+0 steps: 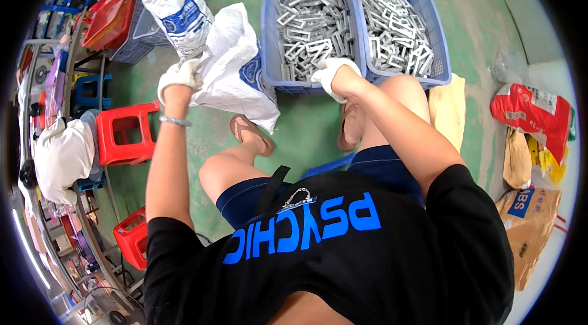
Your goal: The person picks up metal brackets from a blue crate by hand and puts them into a white bag, then picks up a red bag and moves across the room to a table.
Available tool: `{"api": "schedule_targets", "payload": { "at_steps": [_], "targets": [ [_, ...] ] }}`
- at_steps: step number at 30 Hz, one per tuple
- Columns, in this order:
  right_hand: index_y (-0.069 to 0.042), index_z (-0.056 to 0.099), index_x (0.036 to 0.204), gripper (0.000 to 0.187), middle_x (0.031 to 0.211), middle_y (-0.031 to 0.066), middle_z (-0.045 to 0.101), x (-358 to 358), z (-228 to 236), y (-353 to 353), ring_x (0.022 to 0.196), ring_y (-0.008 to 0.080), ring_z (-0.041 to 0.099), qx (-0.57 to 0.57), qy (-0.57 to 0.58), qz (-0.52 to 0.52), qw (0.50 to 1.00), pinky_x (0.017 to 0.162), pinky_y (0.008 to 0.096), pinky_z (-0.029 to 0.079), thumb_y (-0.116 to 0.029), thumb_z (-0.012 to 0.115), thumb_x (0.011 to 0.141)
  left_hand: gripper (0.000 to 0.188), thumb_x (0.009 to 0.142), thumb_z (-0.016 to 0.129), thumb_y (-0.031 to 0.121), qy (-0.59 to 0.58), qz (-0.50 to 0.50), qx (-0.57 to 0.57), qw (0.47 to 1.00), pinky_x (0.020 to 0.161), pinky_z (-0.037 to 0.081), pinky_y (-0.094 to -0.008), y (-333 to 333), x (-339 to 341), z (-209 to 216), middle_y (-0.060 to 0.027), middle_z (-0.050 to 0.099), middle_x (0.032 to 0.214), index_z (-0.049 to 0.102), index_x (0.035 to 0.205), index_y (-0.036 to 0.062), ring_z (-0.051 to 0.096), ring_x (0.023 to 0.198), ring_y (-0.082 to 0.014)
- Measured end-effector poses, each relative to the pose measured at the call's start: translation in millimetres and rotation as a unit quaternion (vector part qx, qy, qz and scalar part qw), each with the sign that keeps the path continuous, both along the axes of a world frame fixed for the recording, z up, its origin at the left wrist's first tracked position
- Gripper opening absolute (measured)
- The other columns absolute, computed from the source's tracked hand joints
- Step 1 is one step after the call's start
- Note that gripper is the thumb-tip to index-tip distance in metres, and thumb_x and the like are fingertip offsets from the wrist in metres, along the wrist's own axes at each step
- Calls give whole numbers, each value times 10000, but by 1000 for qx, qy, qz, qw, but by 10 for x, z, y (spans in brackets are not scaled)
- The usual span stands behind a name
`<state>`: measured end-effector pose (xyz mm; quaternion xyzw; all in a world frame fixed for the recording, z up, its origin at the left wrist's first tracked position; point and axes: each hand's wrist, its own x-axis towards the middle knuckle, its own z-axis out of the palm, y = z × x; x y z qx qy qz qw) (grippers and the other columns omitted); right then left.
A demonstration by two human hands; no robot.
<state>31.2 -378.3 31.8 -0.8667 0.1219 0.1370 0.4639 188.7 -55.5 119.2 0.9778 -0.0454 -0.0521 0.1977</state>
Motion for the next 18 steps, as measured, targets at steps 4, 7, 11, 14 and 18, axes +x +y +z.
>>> {"api": "schedule_targets", "payload": {
  "at_steps": [4, 7, 11, 14, 18],
  "targets": [
    [10, 637, 996, 378, 821, 180, 647, 124, -261, -178, 678, 277, 598, 11, 49, -19, 999, 605, 385, 476, -259, 632, 730, 520, 850, 467, 492, 35, -230, 234, 944, 855, 436, -420, 63, 399, -271, -246, 623, 1013, 671, 986, 34, 593, 971, -375],
    [8, 667, 932, 329, 800, 205, 647, 420, -314, -274, 654, 346, 601, -116, 109, 106, 982, 622, 410, 479, -223, 617, 704, 334, 865, 528, 401, 148, -193, 283, 928, 799, 445, -460, 59, 522, -436, -239, 635, 902, 650, 1063, 160, 605, 884, -392],
    [7, 697, 767, 189, 806, 226, 651, 910, -1111, -595, 705, 360, 634, -305, 80, 284, 905, 643, 439, 485, -62, 606, 616, 338, 877, 507, 395, 86, -253, 186, 946, 726, 462, -454, 121, 389, -267, -210, 640, 916, 634, 1056, 139, 612, 842, -394],
    [4, 702, 803, 216, 884, 216, 662, 1084, -1382, -757, 770, 345, 647, -327, 124, 261, 900, 675, 430, 505, -33, 622, 605, 232, 857, 564, 273, 69, -159, 257, 951, 697, 479, -428, -483, -25, 121, -179, 642, 951, 645, 1033, 147, 618, 784, -372],
    [-16, 664, 937, 266, 1007, 198, 629, 1461, -1888, -749, 886, 342, 623, -348, 206, 237, 883, 768, 430, 499, -63, 628, 677, 151, 824, 640, 217, -177, -297, -71, 936, 638, 471, -375, -714, -606, -139, -147, 616, 784, 614, 851, 70, 590, 680, -318]
  ]
}}
